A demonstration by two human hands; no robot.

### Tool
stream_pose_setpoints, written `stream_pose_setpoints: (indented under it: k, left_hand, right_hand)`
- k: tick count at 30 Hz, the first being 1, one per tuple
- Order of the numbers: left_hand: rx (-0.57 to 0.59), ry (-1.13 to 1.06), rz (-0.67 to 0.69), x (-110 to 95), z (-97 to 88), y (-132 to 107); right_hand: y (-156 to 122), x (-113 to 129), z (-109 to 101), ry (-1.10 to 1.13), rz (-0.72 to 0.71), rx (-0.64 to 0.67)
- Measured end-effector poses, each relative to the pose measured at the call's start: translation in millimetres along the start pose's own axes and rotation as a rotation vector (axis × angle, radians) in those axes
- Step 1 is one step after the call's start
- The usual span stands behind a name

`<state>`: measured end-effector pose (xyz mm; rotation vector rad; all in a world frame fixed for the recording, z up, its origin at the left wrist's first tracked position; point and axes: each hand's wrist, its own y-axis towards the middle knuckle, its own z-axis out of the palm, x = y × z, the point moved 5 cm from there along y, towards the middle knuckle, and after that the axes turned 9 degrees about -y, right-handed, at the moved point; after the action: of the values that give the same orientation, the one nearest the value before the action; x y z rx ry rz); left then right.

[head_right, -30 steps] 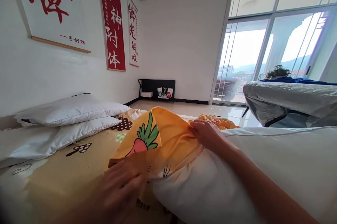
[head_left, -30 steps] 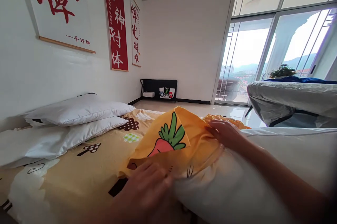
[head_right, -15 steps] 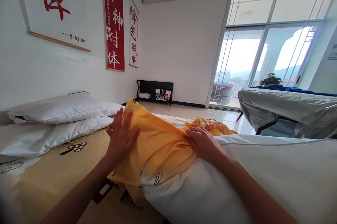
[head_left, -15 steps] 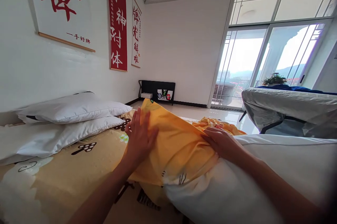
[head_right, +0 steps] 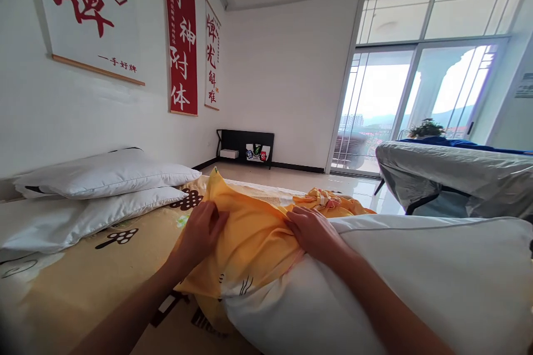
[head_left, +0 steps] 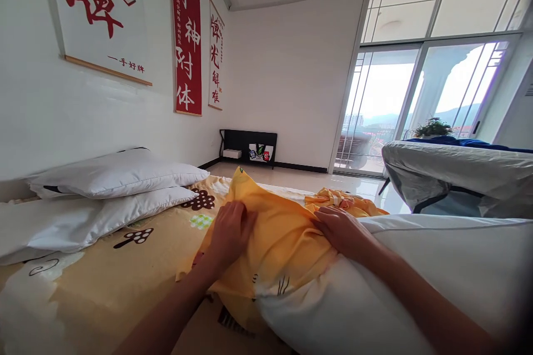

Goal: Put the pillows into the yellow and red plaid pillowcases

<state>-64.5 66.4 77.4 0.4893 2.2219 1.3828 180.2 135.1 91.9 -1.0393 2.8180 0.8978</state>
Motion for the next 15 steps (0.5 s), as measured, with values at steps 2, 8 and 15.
stream_pose_setpoints:
  k: [2,8,15]
  left_hand:
    - [-0.06,-0.022,0.09,-3.5,-0.3,-2.6]
    - [-0.224,-0.039,0.173,-25.4,-24.1,-14.5]
    - [-0.162,-0.267,0.25,-64.4,-29.5,-6.8]
  right_hand:
    - [-3.5,5.4,-0.8,-0.03,-0.003,0.002]
    - [-3.2,9.2,-1.4,-0.043,0.008,-0.003]
    - [12.0,7.4,13.8,-0.053,0.035,0.036]
